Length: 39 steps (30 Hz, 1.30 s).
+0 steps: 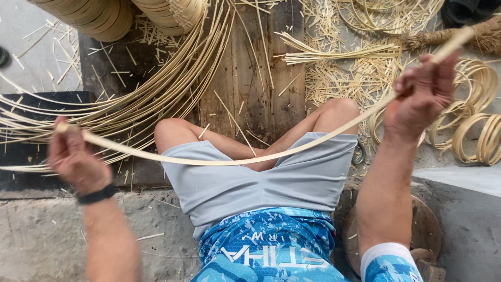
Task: The person sits on the floor and bends thin bamboo strips into circular hoops, flexing and testing the strips by hand, then joins the ends of a strip together to form a basket rim. Finished woven bamboo baskets and piles of strips are stacked around the work area.
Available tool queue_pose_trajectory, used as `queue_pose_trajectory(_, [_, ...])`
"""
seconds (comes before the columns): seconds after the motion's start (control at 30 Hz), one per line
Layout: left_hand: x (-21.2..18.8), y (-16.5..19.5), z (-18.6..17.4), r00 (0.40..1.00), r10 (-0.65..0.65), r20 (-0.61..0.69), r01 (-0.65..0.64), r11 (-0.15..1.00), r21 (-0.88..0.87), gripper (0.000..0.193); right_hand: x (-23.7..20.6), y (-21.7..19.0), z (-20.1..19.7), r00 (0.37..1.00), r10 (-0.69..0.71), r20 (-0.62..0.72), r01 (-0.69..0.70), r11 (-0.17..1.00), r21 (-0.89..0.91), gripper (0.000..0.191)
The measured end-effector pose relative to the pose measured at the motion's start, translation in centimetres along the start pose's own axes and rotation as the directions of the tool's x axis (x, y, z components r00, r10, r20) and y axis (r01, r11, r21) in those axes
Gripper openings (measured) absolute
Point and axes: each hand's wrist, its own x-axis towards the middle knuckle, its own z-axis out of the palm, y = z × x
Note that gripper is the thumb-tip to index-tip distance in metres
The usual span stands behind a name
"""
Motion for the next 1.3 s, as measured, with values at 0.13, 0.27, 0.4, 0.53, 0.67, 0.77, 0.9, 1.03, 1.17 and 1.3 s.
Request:
queue_pose_trajectory(0.13, [-0.6, -0.2, 8.0, 0.817, -0.17, 0.551, 0.508, 0.667, -0.546, 0.04, -1.5, 0.9, 6.2, 0.908, 0.071, 0.413, -0.01, 0.989, -0.148, 0.033])
queue_pose_trajectory(0.27, [-0.7, 1.9, 14.8, 0.323, -0.248, 0.913, 0.737, 0.671, -0.078, 0.045, -4.1, -0.9, 10.6, 0.639, 0.176, 0.749, 0.243, 0.878, -0.413, 0.042])
queue_pose_trajectory(0.4, [-0.7, 4.1, 19.9, 0.05, -0.536, 0.843, 0.594, 0.694, 0.407, 0.033, -6.8, -1.7, 13.9, 0.337, 0.259, 0.905, 0.505, 0.762, -0.406, 0.055])
queue_pose_trajectory(0.53, [-1.2, 5.6, 22.1, -0.07, -0.634, 0.77, 0.434, 0.676, 0.596, 0.041, -8.0, -1.6, 15.5, 0.235, 0.264, 0.935, 0.663, 0.66, -0.353, 0.062])
queue_pose_trajectory(0.67, [-1.7, 5.9, 23.0, -0.152, -0.64, 0.753, 0.347, 0.679, 0.647, 0.041, -8.2, -1.4, 15.8, 0.198, 0.306, 0.931, 0.722, 0.597, -0.349, 0.06])
queue_pose_trajectory(0.77, [-2.3, 5.6, 23.3, -0.201, -0.599, 0.775, 0.388, 0.678, 0.624, 0.039, -8.4, -1.3, 15.5, 0.204, 0.305, 0.93, 0.724, 0.592, -0.353, 0.056])
queue_pose_trajectory(0.9, [-3.0, 5.2, 23.2, -0.183, -0.573, 0.799, 0.416, 0.691, 0.591, 0.037, -9.0, -0.9, 14.7, 0.262, 0.27, 0.926, 0.665, 0.645, -0.376, 0.054])
queue_pose_trajectory(1.03, [-3.2, 4.9, 22.8, -0.151, -0.585, 0.797, 0.325, 0.732, 0.599, 0.033, -9.5, -0.6, 13.9, 0.419, 0.2, 0.886, 0.468, 0.788, -0.399, 0.037])
queue_pose_trajectory(1.17, [-3.5, 4.6, 22.3, -0.192, -0.599, 0.778, 0.343, 0.701, 0.625, 0.029, -9.5, -1.2, 13.2, 0.519, 0.453, 0.725, 0.244, 0.734, -0.634, 0.032])
queue_pose_trajectory(1.3, [-5.1, 4.3, 22.1, -0.224, -0.597, 0.77, 0.353, 0.687, 0.635, 0.031, -10.2, -2.0, 13.2, 0.505, 0.421, 0.754, 0.289, 0.741, -0.607, 0.032])
